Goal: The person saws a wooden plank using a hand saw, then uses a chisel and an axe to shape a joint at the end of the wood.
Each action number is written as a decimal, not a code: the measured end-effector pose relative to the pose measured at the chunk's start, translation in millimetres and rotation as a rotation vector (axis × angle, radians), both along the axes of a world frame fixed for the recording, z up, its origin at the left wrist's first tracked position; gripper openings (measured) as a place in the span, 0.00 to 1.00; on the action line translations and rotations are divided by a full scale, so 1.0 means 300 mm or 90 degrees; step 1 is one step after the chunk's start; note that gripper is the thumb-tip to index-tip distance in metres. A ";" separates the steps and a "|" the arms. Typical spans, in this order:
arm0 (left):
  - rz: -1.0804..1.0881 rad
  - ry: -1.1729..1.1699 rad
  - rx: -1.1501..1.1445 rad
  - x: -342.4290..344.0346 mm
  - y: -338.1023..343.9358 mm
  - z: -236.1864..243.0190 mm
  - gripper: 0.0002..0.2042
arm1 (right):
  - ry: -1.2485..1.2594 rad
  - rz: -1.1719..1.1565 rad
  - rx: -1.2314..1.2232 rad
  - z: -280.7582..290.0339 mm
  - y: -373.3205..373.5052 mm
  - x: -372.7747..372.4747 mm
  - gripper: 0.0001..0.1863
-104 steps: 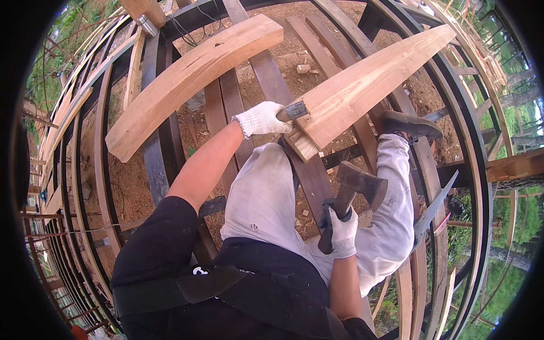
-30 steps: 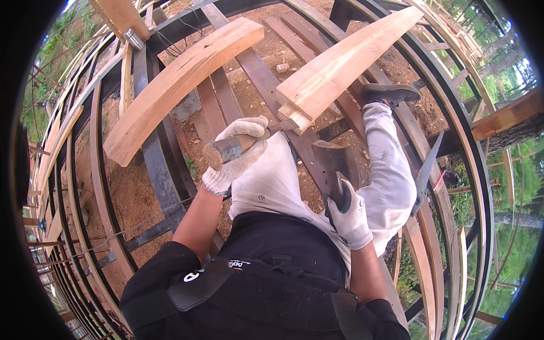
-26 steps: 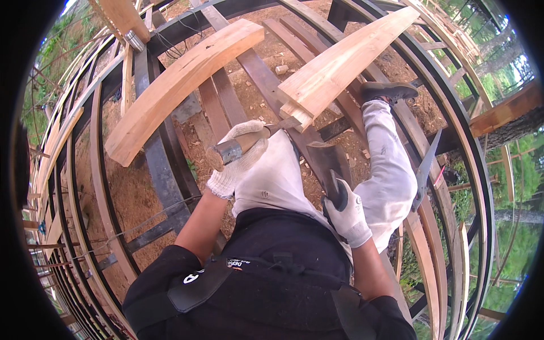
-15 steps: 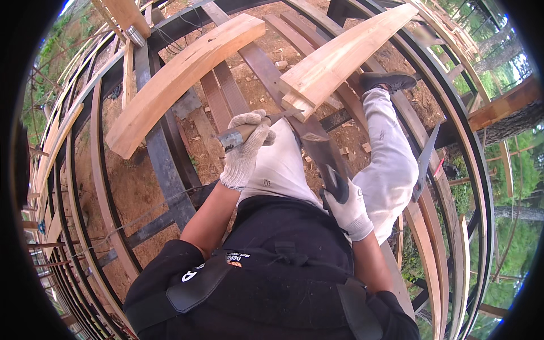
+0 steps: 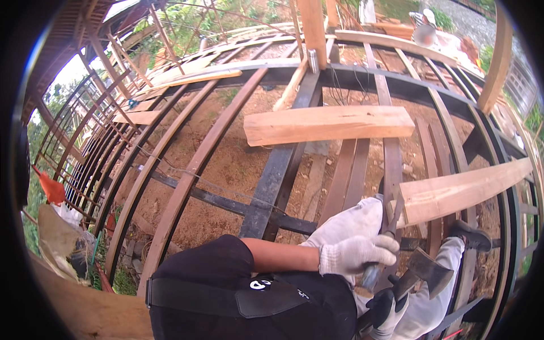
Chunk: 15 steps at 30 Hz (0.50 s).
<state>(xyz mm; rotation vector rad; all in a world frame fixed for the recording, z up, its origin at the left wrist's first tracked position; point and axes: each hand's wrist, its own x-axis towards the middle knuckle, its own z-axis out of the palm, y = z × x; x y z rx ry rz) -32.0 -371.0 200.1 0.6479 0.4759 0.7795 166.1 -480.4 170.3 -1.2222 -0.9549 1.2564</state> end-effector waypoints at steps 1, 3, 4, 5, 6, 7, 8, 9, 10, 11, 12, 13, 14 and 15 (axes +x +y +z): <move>0.033 0.032 -0.040 0.021 -0.023 -0.008 0.14 | 0.005 0.025 0.013 -0.001 0.023 0.009 0.33; 0.178 0.275 0.653 0.031 -0.017 -0.080 0.17 | 0.005 0.074 0.094 -0.065 0.028 0.051 0.36; 0.252 0.351 0.878 0.038 -0.018 -0.092 0.18 | 0.041 0.057 0.117 -0.119 0.027 0.074 0.40; 0.234 0.387 0.915 0.052 -0.022 -0.060 0.18 | 0.046 0.059 0.123 -0.112 0.024 0.071 0.40; 0.213 0.423 0.950 0.066 -0.030 -0.036 0.19 | 0.097 0.057 0.126 -0.105 0.015 0.062 0.40; 0.212 0.426 0.955 0.080 -0.039 -0.029 0.19 | 0.149 0.054 0.127 -0.100 0.005 0.060 0.41; 0.203 0.452 0.964 0.095 -0.044 -0.023 0.19 | 0.153 0.050 0.132 -0.102 -0.005 0.065 0.41; 0.194 0.476 0.972 0.110 -0.052 -0.018 0.18 | 0.173 0.058 0.137 -0.105 -0.018 0.070 0.40; 0.186 0.474 0.977 0.123 -0.063 -0.014 0.18 | 0.192 0.065 0.142 -0.109 -0.035 0.076 0.39; 0.193 0.484 0.997 0.139 -0.063 -0.006 0.15 | 0.193 0.057 0.147 -0.127 -0.039 0.091 0.39; 0.199 0.492 1.018 0.154 -0.062 0.001 0.12 | 0.205 0.056 0.164 -0.159 -0.043 0.110 0.38; 0.191 0.483 1.023 0.169 -0.062 0.006 0.12 | 0.215 0.052 0.179 -0.184 -0.050 0.122 0.37; 0.180 0.469 1.026 0.174 -0.060 0.007 0.12 | 0.212 0.049 0.177 -0.169 -0.045 0.109 0.37; 0.151 0.443 1.034 0.197 -0.064 0.000 0.13 | 0.193 0.000 0.183 -0.164 -0.059 0.098 0.36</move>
